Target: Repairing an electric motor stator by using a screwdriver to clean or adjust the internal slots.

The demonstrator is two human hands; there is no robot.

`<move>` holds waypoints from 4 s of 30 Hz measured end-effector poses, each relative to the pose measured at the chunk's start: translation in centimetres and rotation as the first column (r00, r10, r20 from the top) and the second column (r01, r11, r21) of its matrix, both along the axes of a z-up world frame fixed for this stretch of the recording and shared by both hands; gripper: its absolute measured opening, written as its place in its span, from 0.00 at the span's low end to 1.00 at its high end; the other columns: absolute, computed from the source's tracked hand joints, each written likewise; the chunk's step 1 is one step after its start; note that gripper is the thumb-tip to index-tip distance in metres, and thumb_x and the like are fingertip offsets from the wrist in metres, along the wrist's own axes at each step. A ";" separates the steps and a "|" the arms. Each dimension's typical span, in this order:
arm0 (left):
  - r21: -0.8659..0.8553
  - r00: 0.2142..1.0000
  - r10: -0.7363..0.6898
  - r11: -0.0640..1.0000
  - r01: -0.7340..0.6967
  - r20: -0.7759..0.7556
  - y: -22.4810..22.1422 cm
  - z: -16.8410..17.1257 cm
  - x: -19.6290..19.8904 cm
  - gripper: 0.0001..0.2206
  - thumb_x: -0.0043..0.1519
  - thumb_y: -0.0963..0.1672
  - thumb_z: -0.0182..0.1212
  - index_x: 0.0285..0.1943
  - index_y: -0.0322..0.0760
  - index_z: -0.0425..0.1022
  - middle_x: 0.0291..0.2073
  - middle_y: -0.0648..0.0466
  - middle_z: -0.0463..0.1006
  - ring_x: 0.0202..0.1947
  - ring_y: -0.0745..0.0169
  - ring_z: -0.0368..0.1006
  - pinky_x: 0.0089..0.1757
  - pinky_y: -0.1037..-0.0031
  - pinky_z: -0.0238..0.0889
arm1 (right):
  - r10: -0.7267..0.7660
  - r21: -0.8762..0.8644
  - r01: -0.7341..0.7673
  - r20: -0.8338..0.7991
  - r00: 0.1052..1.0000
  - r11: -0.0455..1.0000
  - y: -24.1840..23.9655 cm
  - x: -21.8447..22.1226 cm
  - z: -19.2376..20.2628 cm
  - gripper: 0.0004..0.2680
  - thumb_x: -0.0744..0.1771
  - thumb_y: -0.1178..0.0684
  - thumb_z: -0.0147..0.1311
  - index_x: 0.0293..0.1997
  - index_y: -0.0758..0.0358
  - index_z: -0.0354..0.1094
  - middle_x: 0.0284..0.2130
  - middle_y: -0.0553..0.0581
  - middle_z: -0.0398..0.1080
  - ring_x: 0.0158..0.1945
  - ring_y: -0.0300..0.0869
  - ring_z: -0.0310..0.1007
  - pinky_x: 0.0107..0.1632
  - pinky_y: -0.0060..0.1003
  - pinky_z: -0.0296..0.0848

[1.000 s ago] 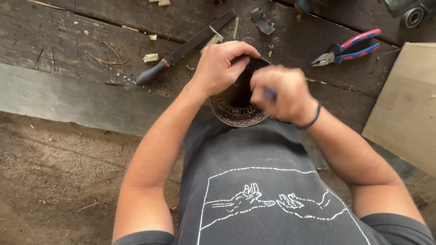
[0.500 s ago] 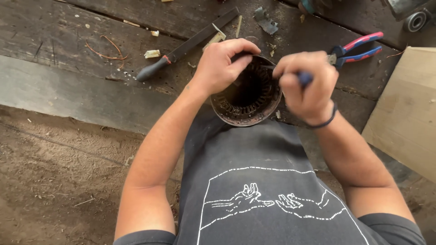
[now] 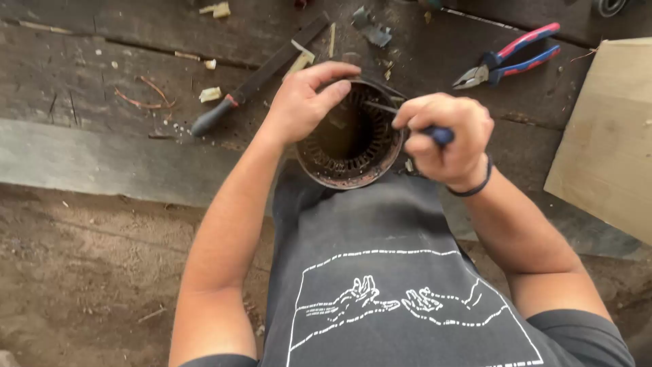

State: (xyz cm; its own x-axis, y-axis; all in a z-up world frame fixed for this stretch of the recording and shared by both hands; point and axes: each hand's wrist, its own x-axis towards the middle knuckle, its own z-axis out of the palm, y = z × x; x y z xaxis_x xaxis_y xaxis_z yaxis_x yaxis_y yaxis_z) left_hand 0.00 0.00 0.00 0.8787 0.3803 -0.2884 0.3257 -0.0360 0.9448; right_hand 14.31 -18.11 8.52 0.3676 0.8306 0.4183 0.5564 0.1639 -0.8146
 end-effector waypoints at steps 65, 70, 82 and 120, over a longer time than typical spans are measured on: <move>-0.322 0.989 0.042 0.947 0.005 0.138 0.2 -1.0 -1.7 0.17 0.68 0.47 0.52 0.61 0.40 0.77 0.60 0.53 0.79 0.63 0.63 0.71 0.64 0.68 0.59 | 0.164 -0.401 -0.085 0.167 0.972 0.912 4.8 0.9 1.4 0.11 0.74 0.45 0.52 0.47 0.65 0.66 0.38 0.56 0.70 0.31 0.46 0.69 0.37 0.40 0.66; -0.293 0.985 0.043 0.956 0.007 0.165 0.1 -1.8 -1.6 0.17 0.68 0.48 0.52 0.61 0.40 0.77 0.60 0.53 0.78 0.63 0.63 0.71 0.64 0.68 0.59 | 0.127 -0.334 -0.073 0.145 0.981 0.940 4.4 0.6 1.3 0.10 0.74 0.47 0.51 0.43 0.66 0.67 0.38 0.58 0.72 0.35 0.48 0.72 0.41 0.42 0.70; -0.329 0.982 0.079 0.944 -0.019 0.169 -0.4 -2.2 -2.2 0.17 0.66 0.49 0.55 0.60 0.41 0.78 0.59 0.52 0.79 0.63 0.62 0.72 0.63 0.68 0.61 | 0.034 -0.298 0.018 0.170 0.985 0.954 4.5 0.7 2.5 0.14 0.75 0.44 0.49 0.44 0.69 0.68 0.38 0.61 0.71 0.37 0.49 0.72 0.43 0.42 0.68; 0.273 0.921 -0.171 0.959 0.074 0.351 -0.1 0.1 -0.4 0.05 0.68 0.43 0.63 0.49 0.39 0.82 0.52 0.53 0.83 0.54 0.56 0.79 0.52 0.69 0.70 | 0.198 -0.279 -0.151 0.148 0.969 0.948 5.3 1.2 2.0 0.15 0.73 0.42 0.47 0.44 0.67 0.68 0.36 0.59 0.70 0.32 0.48 0.72 0.38 0.41 0.68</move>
